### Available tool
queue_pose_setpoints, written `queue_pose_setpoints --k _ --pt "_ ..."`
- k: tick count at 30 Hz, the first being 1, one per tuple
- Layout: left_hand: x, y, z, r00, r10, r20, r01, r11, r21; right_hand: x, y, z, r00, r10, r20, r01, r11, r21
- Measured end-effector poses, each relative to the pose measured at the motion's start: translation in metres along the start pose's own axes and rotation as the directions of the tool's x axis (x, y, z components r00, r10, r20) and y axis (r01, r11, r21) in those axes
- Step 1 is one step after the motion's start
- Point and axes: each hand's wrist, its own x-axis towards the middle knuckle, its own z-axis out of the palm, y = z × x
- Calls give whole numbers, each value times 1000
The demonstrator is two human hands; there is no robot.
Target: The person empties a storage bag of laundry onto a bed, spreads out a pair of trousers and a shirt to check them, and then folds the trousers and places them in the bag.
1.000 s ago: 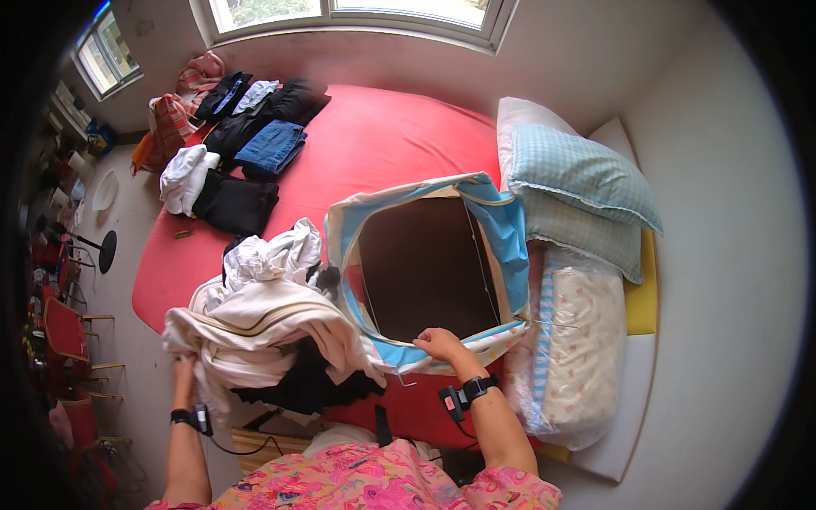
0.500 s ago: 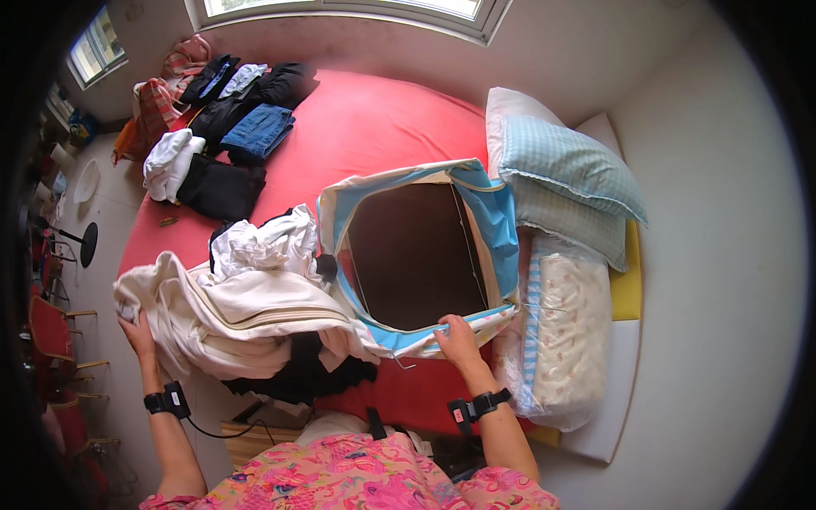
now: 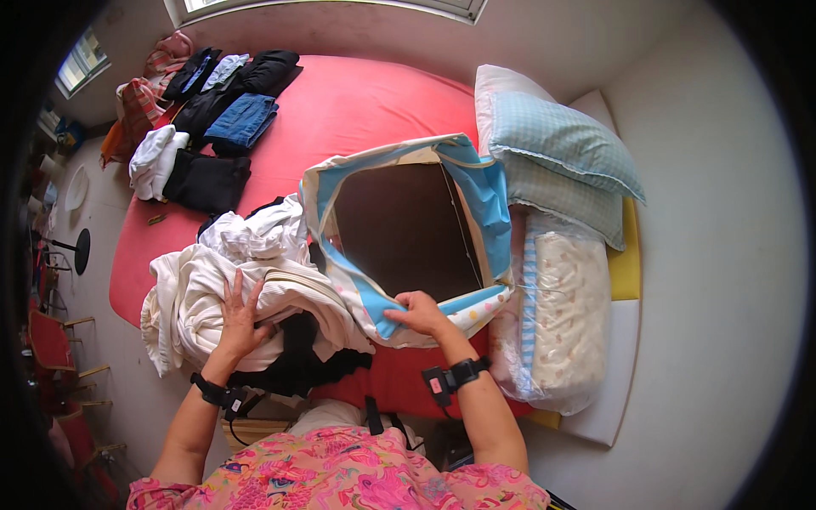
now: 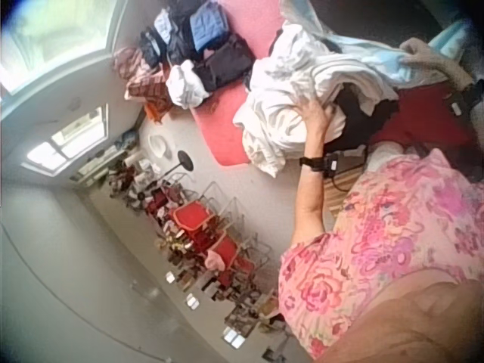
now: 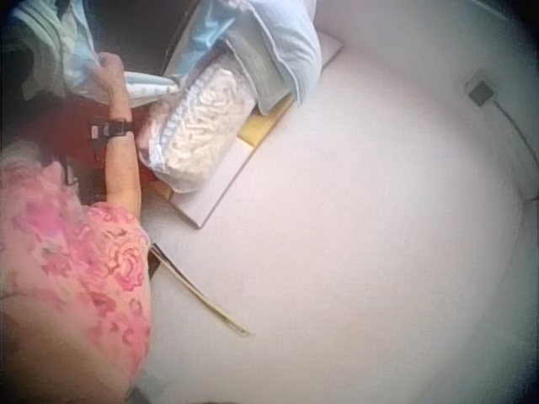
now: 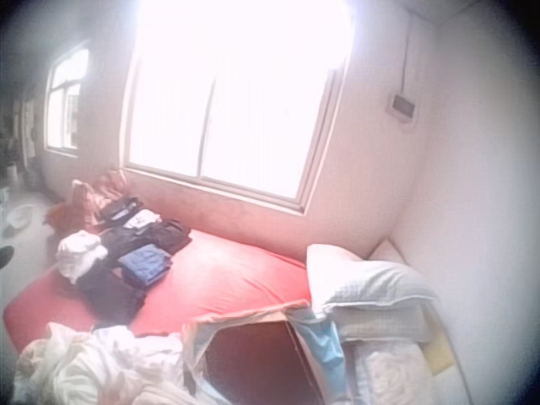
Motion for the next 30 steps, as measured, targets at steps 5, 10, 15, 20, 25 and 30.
queue_pose_setpoints --k 5,10,15,20,25,30 --pt "5 14 -22 995 -66 76 60 995 78 -61 -83 -33 990 -87 -112 89 996 13" --pt "46 72 -38 934 342 -108 -357 910 -210 -68 -92 -30 965 -192 -177 178 980 -91" --pt "84 158 -56 743 669 23 -619 699 -360 -77 -98 -7 951 -309 -28 272 873 -404" --pt "86 178 2 380 865 328 -802 485 -349 -117 -80 20 908 -415 59 376 742 -555" --pt "29 195 37 259 903 344 -645 426 -634 -163 -34 12 967 -251 51 234 780 -581" --pt "18 223 64 195 901 388 -431 434 -791 -204 -13 -5 991 -76 -111 28 923 -383"
